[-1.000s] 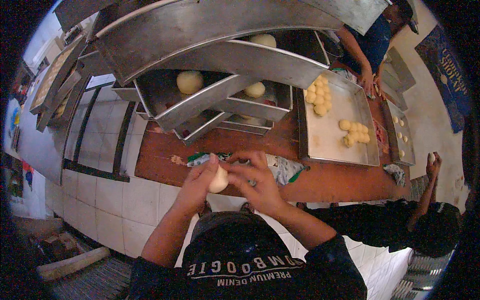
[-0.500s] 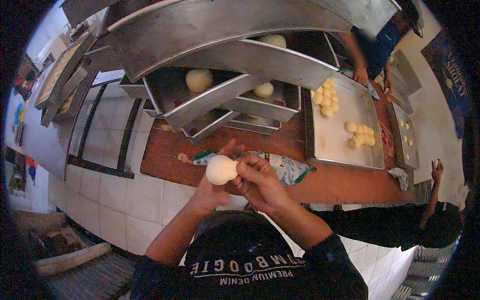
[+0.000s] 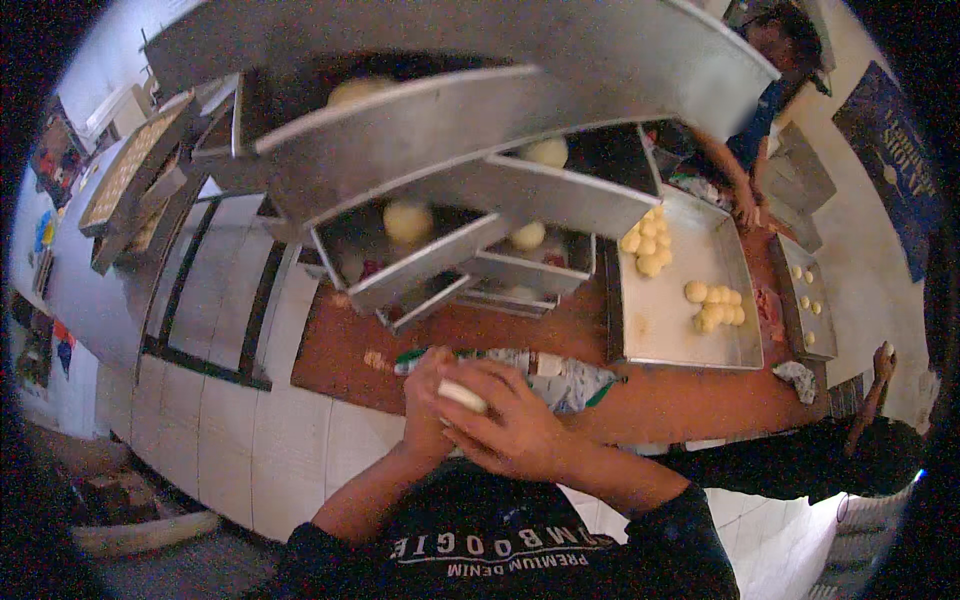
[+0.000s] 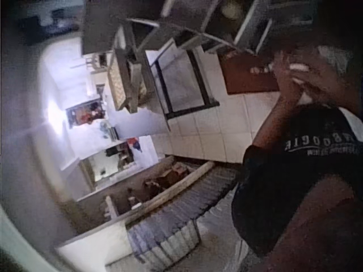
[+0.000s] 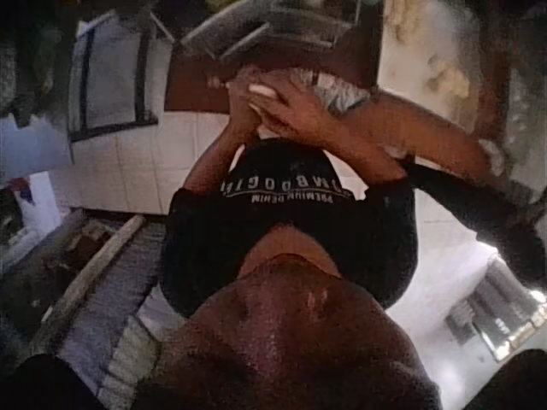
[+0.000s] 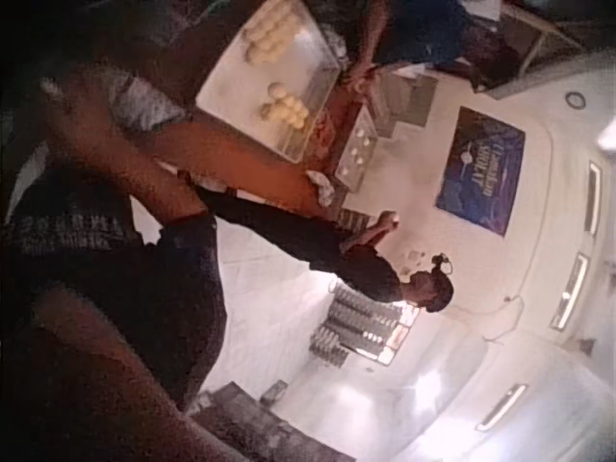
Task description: The person greases a large metal baking tray using a brush, then shapes pieces of dough by hand and places them onto the trays.
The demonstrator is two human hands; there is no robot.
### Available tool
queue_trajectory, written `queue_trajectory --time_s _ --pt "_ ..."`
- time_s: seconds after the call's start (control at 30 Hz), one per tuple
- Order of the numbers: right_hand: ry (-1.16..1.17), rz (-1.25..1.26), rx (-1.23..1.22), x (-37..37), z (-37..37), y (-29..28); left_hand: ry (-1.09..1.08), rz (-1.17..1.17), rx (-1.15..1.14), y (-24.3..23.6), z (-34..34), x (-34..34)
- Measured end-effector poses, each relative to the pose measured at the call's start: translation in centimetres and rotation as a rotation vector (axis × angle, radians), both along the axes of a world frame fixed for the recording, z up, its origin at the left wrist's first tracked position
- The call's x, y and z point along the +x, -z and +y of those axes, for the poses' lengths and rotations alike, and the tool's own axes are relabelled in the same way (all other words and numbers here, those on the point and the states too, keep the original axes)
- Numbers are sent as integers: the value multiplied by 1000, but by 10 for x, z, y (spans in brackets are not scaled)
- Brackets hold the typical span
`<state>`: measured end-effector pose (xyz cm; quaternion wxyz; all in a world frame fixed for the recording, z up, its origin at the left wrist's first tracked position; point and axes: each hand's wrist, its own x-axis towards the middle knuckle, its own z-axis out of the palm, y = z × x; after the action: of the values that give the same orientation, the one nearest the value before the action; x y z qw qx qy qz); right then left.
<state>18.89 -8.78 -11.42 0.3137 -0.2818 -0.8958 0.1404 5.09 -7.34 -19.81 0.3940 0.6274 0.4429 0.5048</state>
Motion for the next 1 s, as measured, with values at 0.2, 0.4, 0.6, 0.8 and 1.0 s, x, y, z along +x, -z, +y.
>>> queue_trajectory --time_s 0.2,0.4,0.6,0.8,1.0 --pt "-248 -21 -532 57 18 -74 72 292 167 -32 9 -13" --pt "-195 304 122 126 42 -210 -514 563 231 83 18 -103" --pt "158 344 165 100 137 -298 -769 834 200 112 43 -95" --pt "568 -157 404 89 251 -304 -659 832 166 88 34 -98" --pt "313 -304 30 93 253 -290 -578 998 -92 85 14 -106"
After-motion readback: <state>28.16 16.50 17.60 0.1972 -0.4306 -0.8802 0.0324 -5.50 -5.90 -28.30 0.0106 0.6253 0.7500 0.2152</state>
